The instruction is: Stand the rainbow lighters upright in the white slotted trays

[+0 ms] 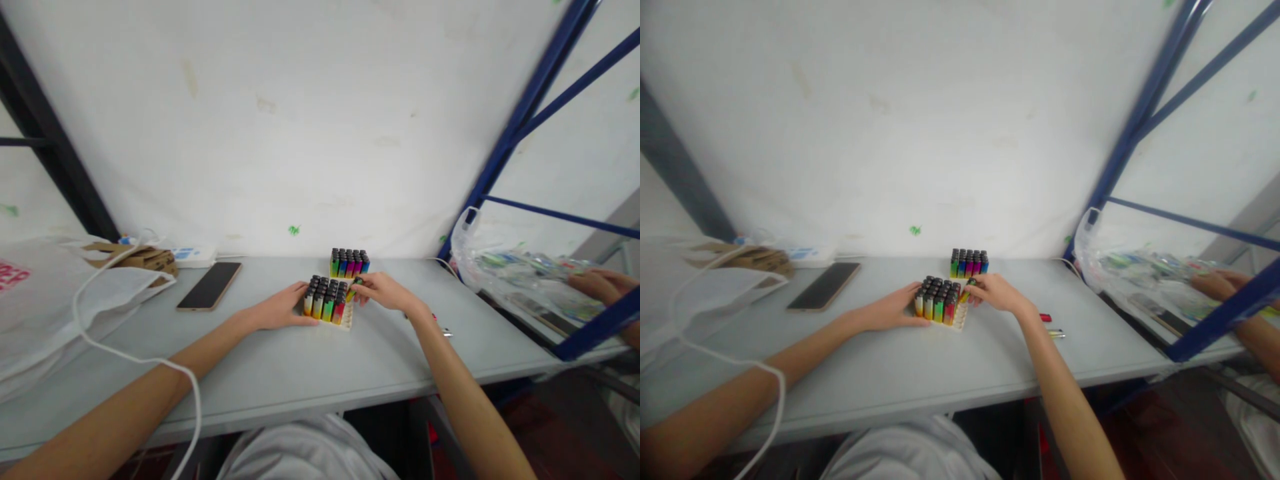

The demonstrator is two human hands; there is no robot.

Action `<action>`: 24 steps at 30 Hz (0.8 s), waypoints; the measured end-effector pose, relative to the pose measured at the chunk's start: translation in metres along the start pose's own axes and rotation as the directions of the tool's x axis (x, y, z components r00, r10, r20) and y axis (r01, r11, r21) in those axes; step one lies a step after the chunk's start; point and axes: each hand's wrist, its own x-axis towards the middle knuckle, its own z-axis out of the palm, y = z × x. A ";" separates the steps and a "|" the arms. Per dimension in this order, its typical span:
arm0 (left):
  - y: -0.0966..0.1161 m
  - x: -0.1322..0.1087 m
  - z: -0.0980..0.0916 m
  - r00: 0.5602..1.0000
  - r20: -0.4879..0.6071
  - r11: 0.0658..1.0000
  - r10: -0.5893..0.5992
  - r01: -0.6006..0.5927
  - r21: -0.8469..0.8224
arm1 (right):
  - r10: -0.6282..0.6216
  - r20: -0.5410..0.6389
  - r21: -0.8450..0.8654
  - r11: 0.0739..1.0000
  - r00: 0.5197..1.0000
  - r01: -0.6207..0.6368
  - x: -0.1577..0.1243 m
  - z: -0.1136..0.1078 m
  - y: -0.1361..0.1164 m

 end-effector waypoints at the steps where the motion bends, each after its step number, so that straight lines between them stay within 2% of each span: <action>1: 0.000 0.000 0.000 1.000 -0.005 1.000 0.003 -0.004 -0.002 | -0.009 0.016 -0.005 1.000 1.000 0.009 0.000 0.000 0.000; 9: 0.000 0.000 0.000 1.000 -0.009 1.000 0.015 -0.015 -0.002 | -0.051 0.038 -0.118 0.991 0.998 0.055 -0.005 -0.004 -0.003; 18: 0.000 0.000 0.000 1.000 -0.001 1.000 -0.005 0.005 0.008 | -0.037 0.043 -0.125 0.991 0.998 0.042 0.002 0.015 -0.003; 21: 0.000 0.000 -0.001 1.000 0.014 1.000 -0.013 0.013 0.016 | 0.044 0.017 -0.152 0.988 0.999 -0.041 -0.011 -0.005 0.000; 24: 0.000 0.001 -0.001 1.000 0.012 1.000 -0.008 0.008 0.019 | 0.114 -0.065 -0.157 0.980 0.991 -0.123 -0.039 -0.042 0.008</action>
